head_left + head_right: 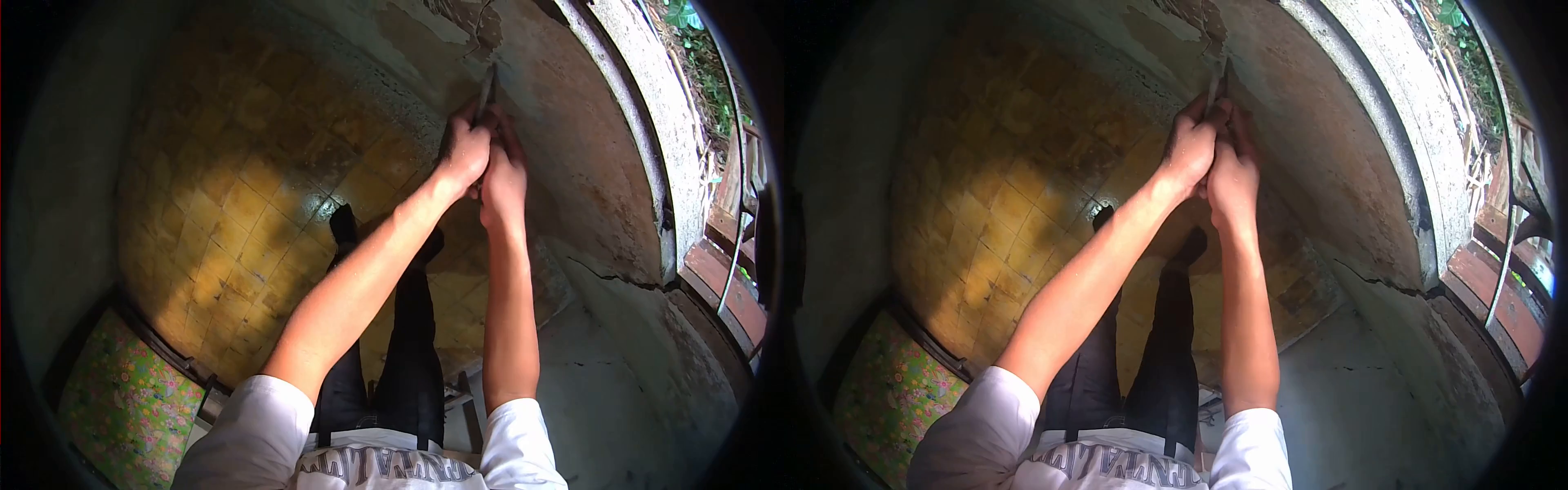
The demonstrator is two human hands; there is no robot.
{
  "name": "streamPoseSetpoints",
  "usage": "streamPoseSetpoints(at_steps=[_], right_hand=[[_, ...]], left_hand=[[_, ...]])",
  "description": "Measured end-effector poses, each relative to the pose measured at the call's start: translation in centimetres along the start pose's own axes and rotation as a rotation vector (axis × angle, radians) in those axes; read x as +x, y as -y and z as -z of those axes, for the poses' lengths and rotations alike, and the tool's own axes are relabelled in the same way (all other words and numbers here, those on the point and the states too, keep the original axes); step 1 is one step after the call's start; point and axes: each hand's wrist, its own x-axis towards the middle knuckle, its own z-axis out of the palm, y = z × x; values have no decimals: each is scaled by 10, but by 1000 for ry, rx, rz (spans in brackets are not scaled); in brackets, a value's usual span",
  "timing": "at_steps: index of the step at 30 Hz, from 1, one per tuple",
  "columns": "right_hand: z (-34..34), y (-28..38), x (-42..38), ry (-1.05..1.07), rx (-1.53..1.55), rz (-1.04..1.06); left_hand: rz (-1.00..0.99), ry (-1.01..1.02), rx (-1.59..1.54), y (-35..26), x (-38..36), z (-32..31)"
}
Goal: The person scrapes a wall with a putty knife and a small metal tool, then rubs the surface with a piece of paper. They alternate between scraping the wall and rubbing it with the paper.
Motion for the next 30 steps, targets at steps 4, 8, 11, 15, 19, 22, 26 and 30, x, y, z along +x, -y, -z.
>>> streamPoseSetpoints(at_steps=[4,8,11,15,19,22,26,30], right_hand=[[17,1,5,183,98,-71],[11,4,9,176,113,-74],[3,16,-3,105,27,-71],[-5,21,-3,84,-14,-72],[-8,16,-4,19,-45,-97],[-11,19,-2,40,-60,-56],[-12,19,-2,37,-89,-71],[-13,25,6,81,-129,-100]], left_hand=[[94,-11,-21,-6,-4,-2],[196,17,34,-20,-4,-2],[83,-3,22,-7,-1,-2],[117,-9,32,-12,-2,2],[224,-9,48,-24,-3,2],[169,-17,94,-18,5,1],[-2,-34,165,-2,15,5],[454,55,216,-41,11,9]])
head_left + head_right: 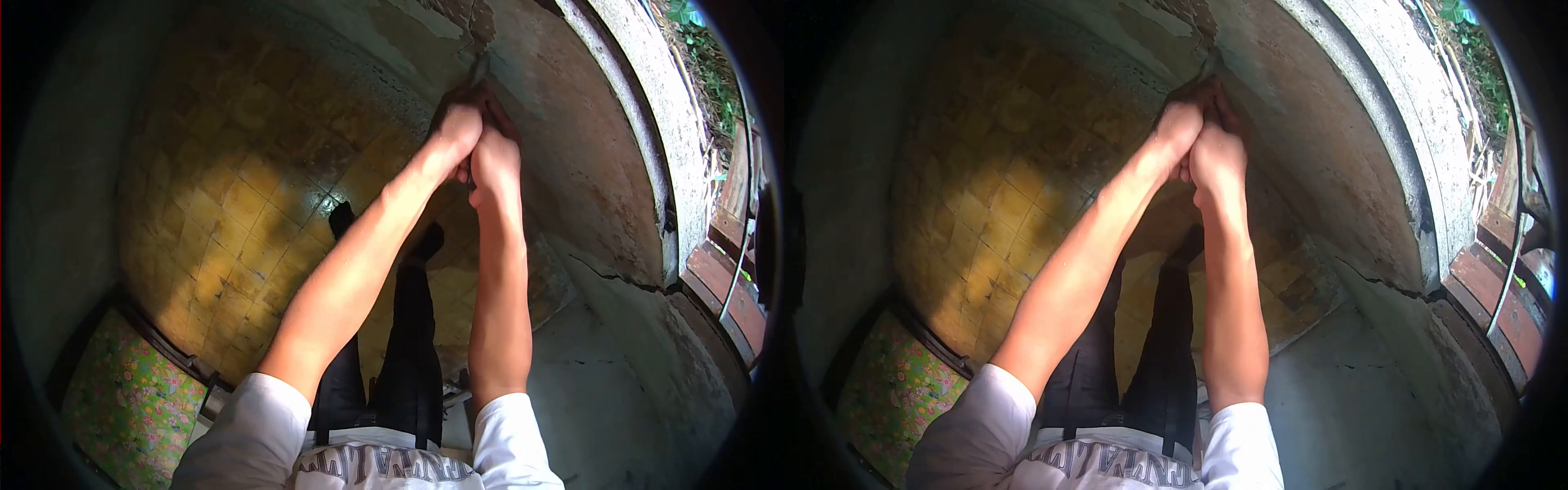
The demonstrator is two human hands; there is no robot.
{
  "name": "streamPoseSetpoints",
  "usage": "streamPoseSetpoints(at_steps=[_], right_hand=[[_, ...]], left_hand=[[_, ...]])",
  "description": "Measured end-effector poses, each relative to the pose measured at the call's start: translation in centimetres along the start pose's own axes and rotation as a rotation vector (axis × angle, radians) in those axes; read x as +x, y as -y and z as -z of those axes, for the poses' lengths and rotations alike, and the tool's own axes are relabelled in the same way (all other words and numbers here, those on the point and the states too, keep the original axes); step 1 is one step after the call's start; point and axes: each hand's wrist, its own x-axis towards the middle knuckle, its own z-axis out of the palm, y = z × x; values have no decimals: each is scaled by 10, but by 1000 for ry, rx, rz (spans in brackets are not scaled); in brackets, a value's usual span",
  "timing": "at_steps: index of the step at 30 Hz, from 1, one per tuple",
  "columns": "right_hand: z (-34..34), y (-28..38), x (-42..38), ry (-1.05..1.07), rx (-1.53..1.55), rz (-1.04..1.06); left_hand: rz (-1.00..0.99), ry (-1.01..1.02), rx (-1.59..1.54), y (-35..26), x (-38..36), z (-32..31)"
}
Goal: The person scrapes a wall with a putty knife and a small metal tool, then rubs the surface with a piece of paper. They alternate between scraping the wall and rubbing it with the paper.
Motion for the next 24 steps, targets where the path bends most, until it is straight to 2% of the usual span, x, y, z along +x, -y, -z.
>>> streamPoseSetpoints(at_steps=[2,4,7,11,12,14,17,18,20,23,24], right_hand=[[-1,-9,-4,-34,47,48],[-4,-13,-14,-96,155,82],[-4,-4,-17,-82,130,24],[-10,-8,-16,-86,122,40],[-9,-2,-19,-82,114,39],[-4,-1,-23,-72,124,53],[-2,-1,-19,-58,103,61],[-2,-3,-13,-50,95,47],[-6,-1,-12,-55,92,11],[-8,-1,-16,-103,84,37],[-6,-1,-15,-74,120,20]], left_hand=[[-96,-16,7,1,-8,-4],[-476,-61,-84,18,2,-14],[-316,-14,55,15,4,-8],[-142,3,56,5,-7,0],[-157,27,99,0,-10,0],[-412,-46,48,23,10,-8],[-515,-91,69,27,19,-14],[-281,-57,94,5,-1,-10],[-95,2,135,-5,-9,-3],[-222,-23,70,4,-2,-5],[-327,-45,97,14,12,-4]])
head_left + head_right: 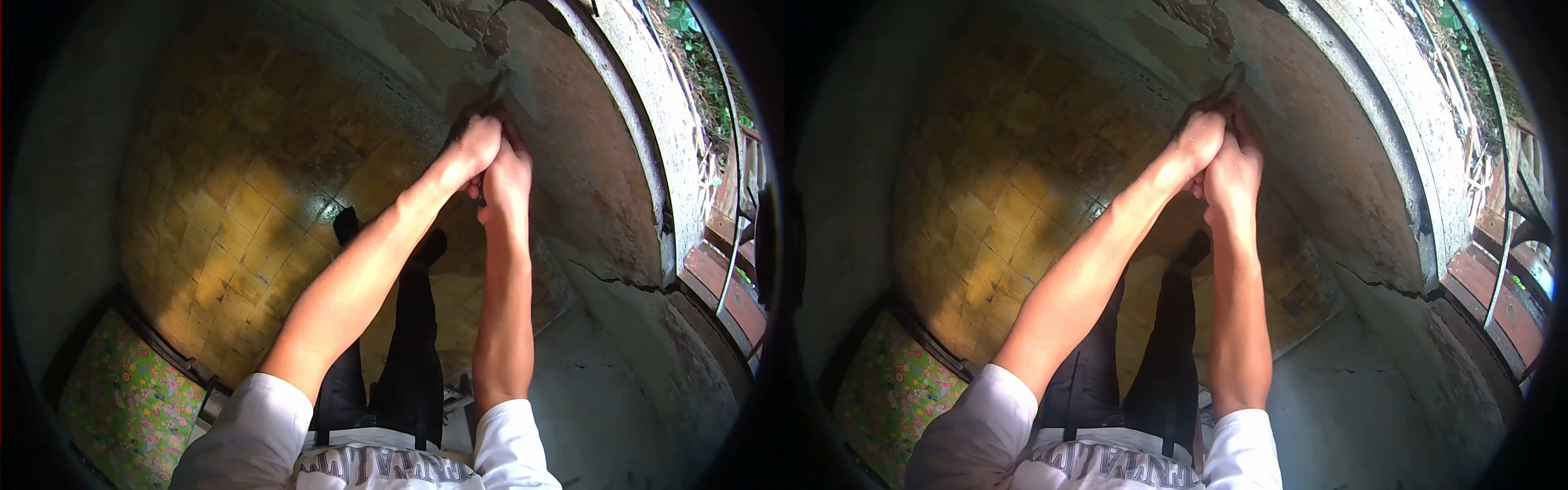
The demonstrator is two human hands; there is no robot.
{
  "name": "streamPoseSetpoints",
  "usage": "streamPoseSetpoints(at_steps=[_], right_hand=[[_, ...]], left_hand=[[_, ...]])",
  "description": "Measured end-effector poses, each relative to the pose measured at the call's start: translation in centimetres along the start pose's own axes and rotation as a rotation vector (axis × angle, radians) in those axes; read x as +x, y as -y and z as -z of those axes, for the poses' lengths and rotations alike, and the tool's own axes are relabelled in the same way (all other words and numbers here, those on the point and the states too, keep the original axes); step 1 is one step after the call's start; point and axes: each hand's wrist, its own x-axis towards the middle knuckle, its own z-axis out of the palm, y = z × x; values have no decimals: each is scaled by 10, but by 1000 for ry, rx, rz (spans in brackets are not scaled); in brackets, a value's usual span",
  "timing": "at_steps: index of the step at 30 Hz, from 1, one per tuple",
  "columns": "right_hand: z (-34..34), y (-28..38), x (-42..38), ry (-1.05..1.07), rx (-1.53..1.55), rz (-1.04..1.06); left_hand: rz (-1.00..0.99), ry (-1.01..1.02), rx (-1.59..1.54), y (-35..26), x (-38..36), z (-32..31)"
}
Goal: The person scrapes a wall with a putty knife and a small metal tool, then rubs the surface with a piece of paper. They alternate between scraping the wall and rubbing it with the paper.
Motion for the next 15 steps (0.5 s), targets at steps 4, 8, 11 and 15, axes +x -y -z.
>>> streamPoseSetpoints(at_steps=[4,8,11,15], right_hand=[[-1,-2,2,-18,-61,-10],[3,-2,-1,20,13,31],[4,-1,1,7,-2,3],[2,-3,4,26,-44,-3]], left_hand=[[143,34,25,-14,-7,4],[114,51,29,-18,-9,2],[-7,-27,12,-3,-2,-4],[119,1,8,-15,-6,1]])
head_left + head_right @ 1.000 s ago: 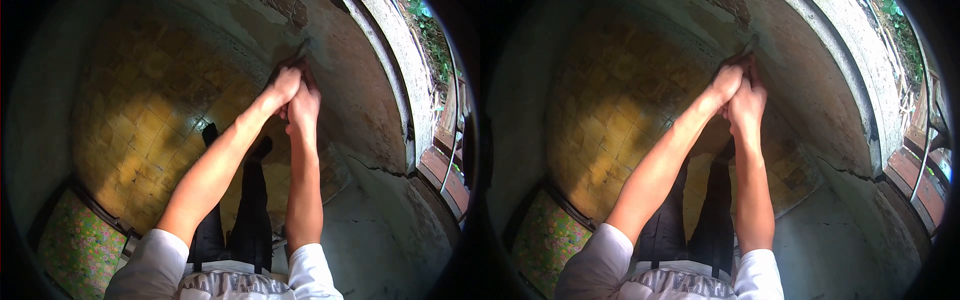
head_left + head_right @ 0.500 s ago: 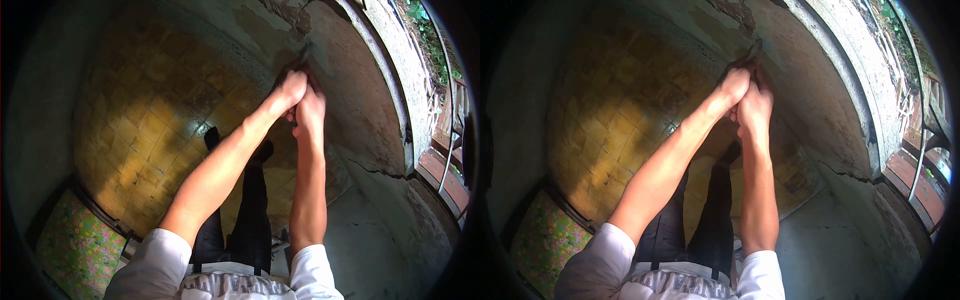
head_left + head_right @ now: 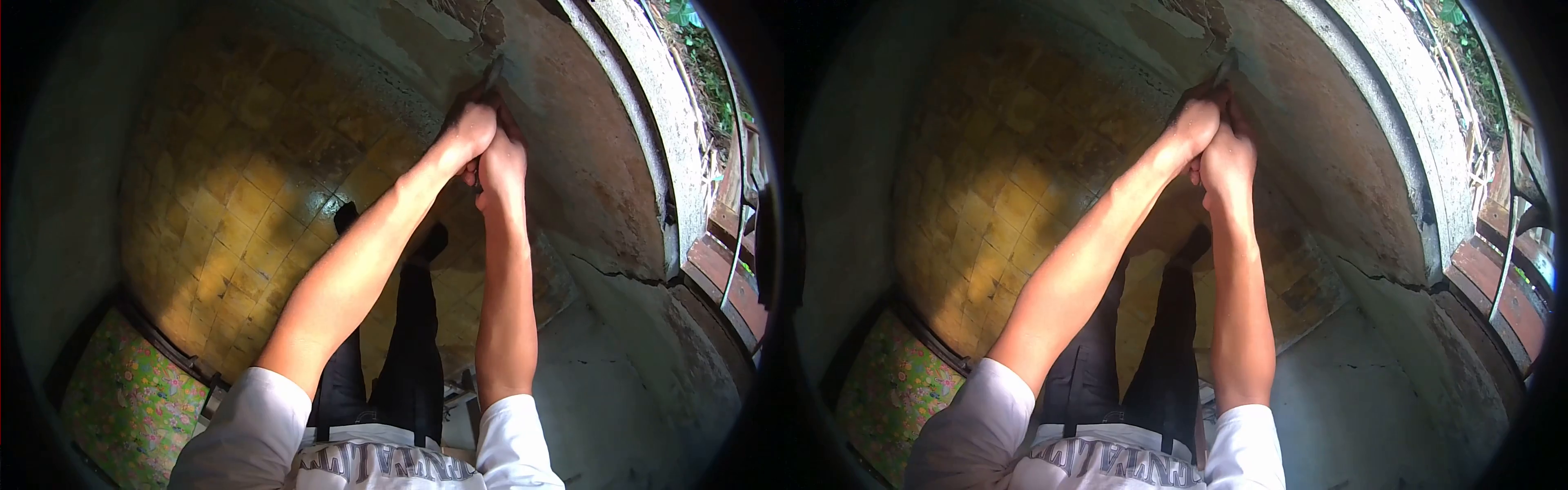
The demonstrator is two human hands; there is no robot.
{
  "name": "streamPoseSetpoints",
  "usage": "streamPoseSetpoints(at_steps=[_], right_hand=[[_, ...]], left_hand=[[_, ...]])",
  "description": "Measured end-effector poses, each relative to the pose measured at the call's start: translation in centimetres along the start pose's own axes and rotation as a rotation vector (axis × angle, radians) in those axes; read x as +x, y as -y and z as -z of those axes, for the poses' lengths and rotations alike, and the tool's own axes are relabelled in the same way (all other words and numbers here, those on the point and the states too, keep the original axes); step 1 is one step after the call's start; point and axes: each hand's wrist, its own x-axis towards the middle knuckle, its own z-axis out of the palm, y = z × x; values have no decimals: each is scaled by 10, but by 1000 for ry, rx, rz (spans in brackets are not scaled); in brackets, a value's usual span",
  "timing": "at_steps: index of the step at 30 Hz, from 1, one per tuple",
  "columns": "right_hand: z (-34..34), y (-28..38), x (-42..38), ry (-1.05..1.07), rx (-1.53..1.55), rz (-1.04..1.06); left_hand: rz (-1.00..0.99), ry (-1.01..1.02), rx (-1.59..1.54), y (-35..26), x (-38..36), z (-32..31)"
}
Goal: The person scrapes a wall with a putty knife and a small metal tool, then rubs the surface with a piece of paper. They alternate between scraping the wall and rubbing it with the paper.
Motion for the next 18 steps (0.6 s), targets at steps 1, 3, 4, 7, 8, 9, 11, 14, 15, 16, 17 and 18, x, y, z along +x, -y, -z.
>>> streamPoseSetpoints(at_steps=[1,3,4,7,8,9,11,14,15,16,17,18], right_hand=[[1,1,-3,-11,-3,5],[3,4,-3,-30,-2,10],[4,5,-3,-36,0,4],[3,1,0,-34,-21,-36],[2,1,3,-31,-31,-50],[0,-2,4,-59,-11,-65],[2,-2,-1,-41,3,15],[6,-3,10,-14,-31,-46],[5,0,11,-6,-53,-98],[3,0,8,-24,-68,-103],[0,1,5,-39,-86,-105],[-3,4,2,-52,-105,-105]], left_hand=[[-9,6,17,0,0,-2],[-36,10,46,-2,1,-4],[-46,4,58,-2,2,-4],[-27,-33,85,-2,1,-3],[-16,-47,92,-4,1,-3],[-13,-47,85,-3,0,-4],[-12,-34,57,-3,-2,-5],[-89,-63,74,18,23,-4],[-74,-53,89,16,22,-3],[-58,-42,103,15,21,-3],[3,-5,110,13,20,-2],[64,32,117,3,14,-1]])
